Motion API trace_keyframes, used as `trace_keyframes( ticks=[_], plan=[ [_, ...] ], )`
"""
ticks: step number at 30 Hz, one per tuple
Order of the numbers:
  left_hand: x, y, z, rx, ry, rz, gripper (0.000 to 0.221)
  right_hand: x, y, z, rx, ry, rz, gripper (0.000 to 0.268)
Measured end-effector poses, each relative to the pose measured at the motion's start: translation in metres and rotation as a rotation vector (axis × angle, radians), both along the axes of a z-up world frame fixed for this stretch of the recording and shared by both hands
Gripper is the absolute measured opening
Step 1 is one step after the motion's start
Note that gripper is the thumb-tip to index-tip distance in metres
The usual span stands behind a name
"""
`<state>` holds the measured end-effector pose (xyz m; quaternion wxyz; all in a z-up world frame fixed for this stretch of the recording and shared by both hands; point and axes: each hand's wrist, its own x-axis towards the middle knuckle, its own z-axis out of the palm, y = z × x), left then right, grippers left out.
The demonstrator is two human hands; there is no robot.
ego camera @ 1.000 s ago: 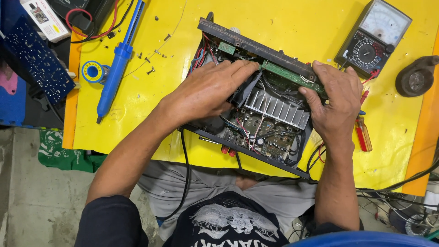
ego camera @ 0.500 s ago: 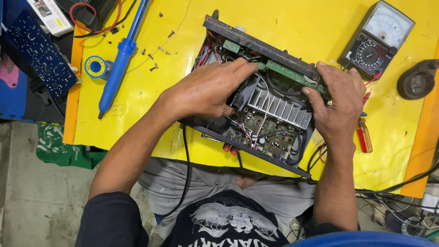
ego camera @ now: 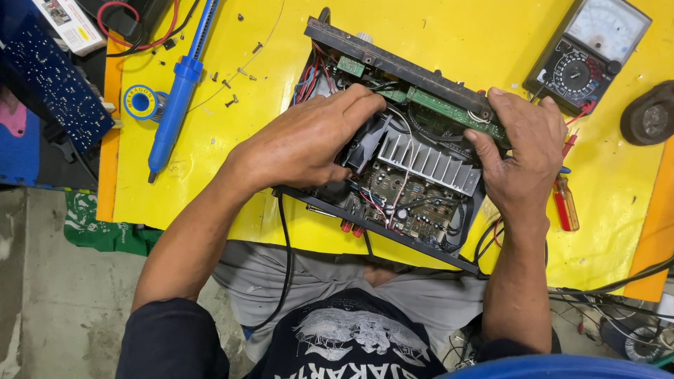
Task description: Inspecting and repairing the internal components of an electronic device, including adjusting a fan and using a glue gun.
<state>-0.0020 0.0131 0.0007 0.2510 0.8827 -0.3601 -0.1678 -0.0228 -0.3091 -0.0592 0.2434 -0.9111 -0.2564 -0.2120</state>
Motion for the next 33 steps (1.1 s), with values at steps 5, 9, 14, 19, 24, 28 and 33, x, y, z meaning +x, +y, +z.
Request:
trace_keyframes(
  ticks=[5, 9, 14, 19, 24, 28, 33],
  plan=[
    [-0.002, 0.004, 0.011, -0.102, -0.001, -0.043, 0.099, 0.001, -0.001, -0.004, -0.004, -0.007, -0.001, 0.044],
    [-0.002, 0.009, 0.014, -0.226, 0.075, -0.049, 0.093, 0.001, -0.002, -0.006, -0.004, -0.016, -0.006, 0.044],
    [-0.007, 0.018, 0.009, -0.295, 0.123, -0.020, 0.091, 0.001, -0.002, -0.007, -0.010, -0.018, -0.011, 0.045],
    [-0.012, 0.028, 0.010, -0.308, 0.237, 0.054, 0.088, 0.001, 0.000, -0.005, -0.004, -0.009, -0.015, 0.046],
    [-0.016, 0.032, 0.004, -0.366, 0.204, 0.041, 0.097, 0.000, 0.003, 0.000, 0.003, -0.006, -0.023, 0.046],
    [-0.017, 0.028, 0.003, -0.379, 0.201, 0.017, 0.090, -0.001, 0.003, 0.005, -0.010, -0.001, -0.035, 0.045],
    [-0.017, 0.026, 0.005, -0.380, 0.173, 0.060, 0.085, -0.004, -0.002, 0.007, 0.050, 0.040, -0.008, 0.048]
  ],
)
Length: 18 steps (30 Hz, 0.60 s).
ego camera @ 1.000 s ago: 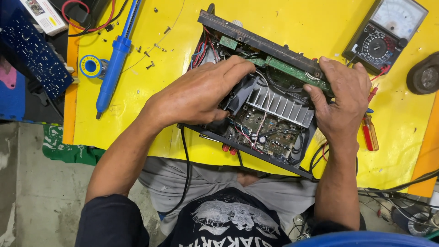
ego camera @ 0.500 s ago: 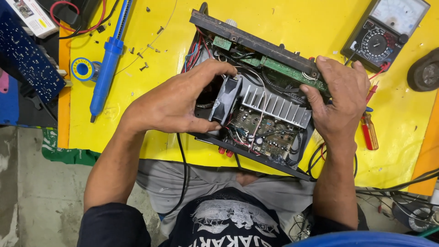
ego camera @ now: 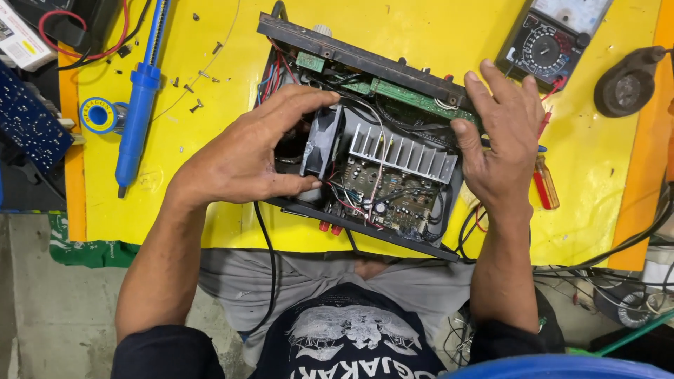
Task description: Inspecting and repairing the internal components of an electronic device, including adjusting a fan and using a glue gun.
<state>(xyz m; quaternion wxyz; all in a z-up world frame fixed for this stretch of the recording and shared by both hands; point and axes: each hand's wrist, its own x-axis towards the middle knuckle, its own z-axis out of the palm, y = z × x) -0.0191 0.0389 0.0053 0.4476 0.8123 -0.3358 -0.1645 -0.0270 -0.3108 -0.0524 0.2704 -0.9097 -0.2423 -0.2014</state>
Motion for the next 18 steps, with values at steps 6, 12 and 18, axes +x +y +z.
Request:
trace_keyframes(
  ticks=[6, 12, 18],
  plan=[
    [-0.001, 0.006, -0.003, 0.000, -0.021, 0.011, 0.086, -0.027, 0.006, 0.026, 0.183, -0.255, -0.149, 0.028],
    [-0.002, 0.005, -0.003, -0.024, 0.009, 0.018, 0.085, -0.054, 0.002, 0.017, 0.112, -0.100, 0.009, 0.019],
    [0.000, -0.005, -0.007, -0.003, -0.071, -0.013, 0.087, -0.064, 0.002, 0.002, 0.004, 0.036, 0.040, 0.014]
  ],
)
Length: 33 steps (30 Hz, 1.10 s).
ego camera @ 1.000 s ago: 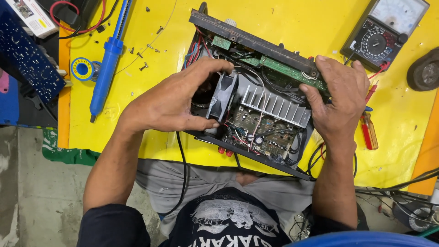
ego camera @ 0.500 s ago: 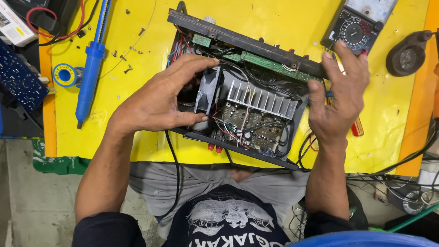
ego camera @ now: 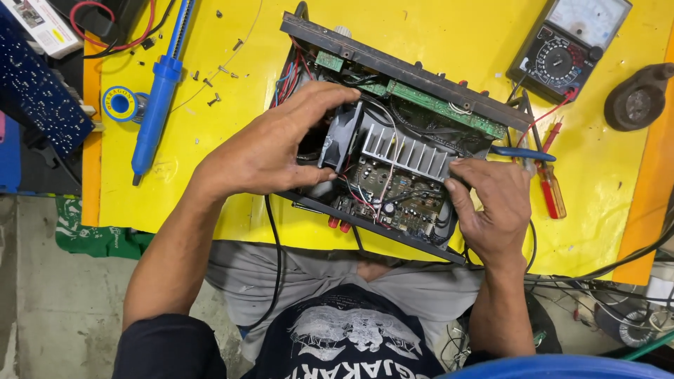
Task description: Inspecting and repairing the internal components of an electronic device, including adjusting a fan and using a glue gun.
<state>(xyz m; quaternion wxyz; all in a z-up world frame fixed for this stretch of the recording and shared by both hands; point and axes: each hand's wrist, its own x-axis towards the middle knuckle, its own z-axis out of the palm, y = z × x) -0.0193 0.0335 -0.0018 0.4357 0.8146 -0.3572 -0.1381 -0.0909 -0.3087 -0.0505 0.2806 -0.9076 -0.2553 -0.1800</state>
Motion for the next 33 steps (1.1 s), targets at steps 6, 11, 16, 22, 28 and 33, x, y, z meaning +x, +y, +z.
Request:
trace_keyframes(
  ticks=[6, 11, 16, 22, 28, 33],
  plan=[
    [0.004, -0.012, 0.004, 0.056, -0.019, -0.016, 0.090, -0.012, 0.009, 0.005, 0.086, 0.017, -0.035, 0.011],
    [0.005, -0.017, 0.001, 0.185, -0.003, 0.012, 0.091, -0.027, 0.008, 0.005, 0.176, 0.060, -0.034, 0.010],
    [0.006, -0.016, -0.008, 0.199, -0.064, 0.010, 0.093, -0.044, 0.009, 0.012, 0.339, 0.170, -0.076, 0.014],
    [0.010, -0.019, -0.009, 0.184, -0.124, 0.004, 0.091, -0.062, 0.019, 0.015, 0.465, 0.190, -0.015, 0.028],
    [0.012, -0.025, -0.010, 0.287, -0.224, -0.008, 0.102, -0.065, 0.030, 0.013, 0.404, 0.145, 0.054, 0.028],
    [0.013, -0.028, -0.010, 0.313, -0.254, -0.020, 0.102, -0.066, 0.038, 0.010, 0.356, 0.161, 0.093, 0.027]
  ],
)
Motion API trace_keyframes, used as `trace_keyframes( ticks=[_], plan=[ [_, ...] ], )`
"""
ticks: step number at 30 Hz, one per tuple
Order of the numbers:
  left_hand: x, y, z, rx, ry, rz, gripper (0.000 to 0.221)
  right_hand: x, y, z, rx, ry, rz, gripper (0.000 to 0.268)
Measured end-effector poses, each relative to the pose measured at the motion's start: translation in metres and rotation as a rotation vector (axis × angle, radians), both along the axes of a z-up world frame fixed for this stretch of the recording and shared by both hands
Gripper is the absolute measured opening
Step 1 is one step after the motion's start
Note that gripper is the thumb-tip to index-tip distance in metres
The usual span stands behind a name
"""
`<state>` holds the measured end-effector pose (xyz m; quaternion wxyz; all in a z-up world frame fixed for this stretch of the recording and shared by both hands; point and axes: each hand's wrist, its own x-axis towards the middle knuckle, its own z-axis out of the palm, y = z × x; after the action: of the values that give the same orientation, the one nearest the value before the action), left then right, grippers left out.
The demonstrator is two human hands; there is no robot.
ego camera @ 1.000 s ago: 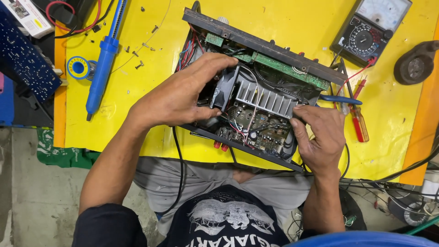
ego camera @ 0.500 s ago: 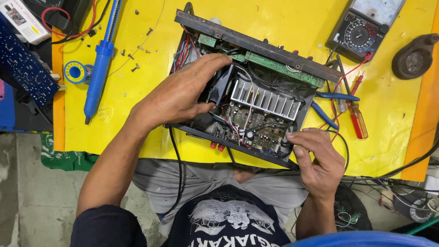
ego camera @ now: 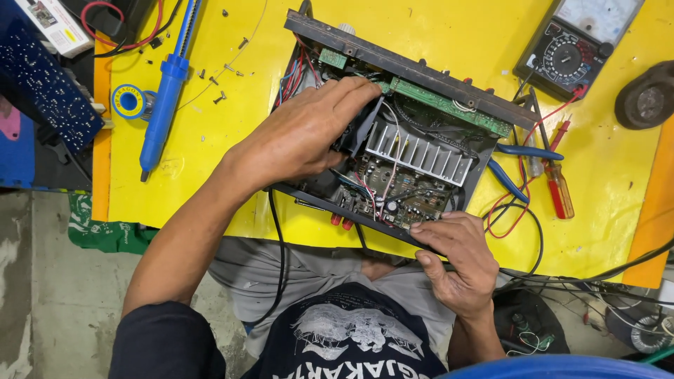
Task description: Inspecting and repairing the internal components of an electronic device, including adjusting a fan and using a glue gun.
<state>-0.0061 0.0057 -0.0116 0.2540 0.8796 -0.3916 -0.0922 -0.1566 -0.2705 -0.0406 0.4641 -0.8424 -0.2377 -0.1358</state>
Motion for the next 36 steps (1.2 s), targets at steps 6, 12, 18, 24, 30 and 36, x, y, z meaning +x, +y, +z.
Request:
trace_keyframes(
  ticks=[6, 12, 18, 24, 30, 36],
  plan=[
    [0.002, 0.002, -0.001, 0.000, 0.022, 0.007, 0.104, 0.001, 0.000, -0.004, -0.049, -0.013, -0.007, 0.026],
    [0.002, -0.003, -0.003, 0.046, -0.049, 0.010, 0.102, 0.002, 0.003, -0.003, -0.060, -0.024, -0.009, 0.025],
    [0.012, -0.004, -0.006, 0.055, 0.038, 0.007, 0.104, 0.001, 0.003, -0.004, -0.081, -0.024, -0.009, 0.024],
    [0.012, 0.008, 0.009, -0.033, 0.256, 0.046, 0.098, 0.000, 0.002, -0.001, -0.101, -0.013, -0.007, 0.021],
    [0.004, 0.036, 0.020, -0.230, 0.288, 0.060, 0.093, 0.000, 0.001, 0.000, -0.108, -0.030, -0.008, 0.020],
    [-0.002, 0.050, 0.014, -0.693, 0.826, 0.083, 0.084, 0.000, -0.001, 0.001, -0.070, -0.038, -0.002, 0.019]
  ],
)
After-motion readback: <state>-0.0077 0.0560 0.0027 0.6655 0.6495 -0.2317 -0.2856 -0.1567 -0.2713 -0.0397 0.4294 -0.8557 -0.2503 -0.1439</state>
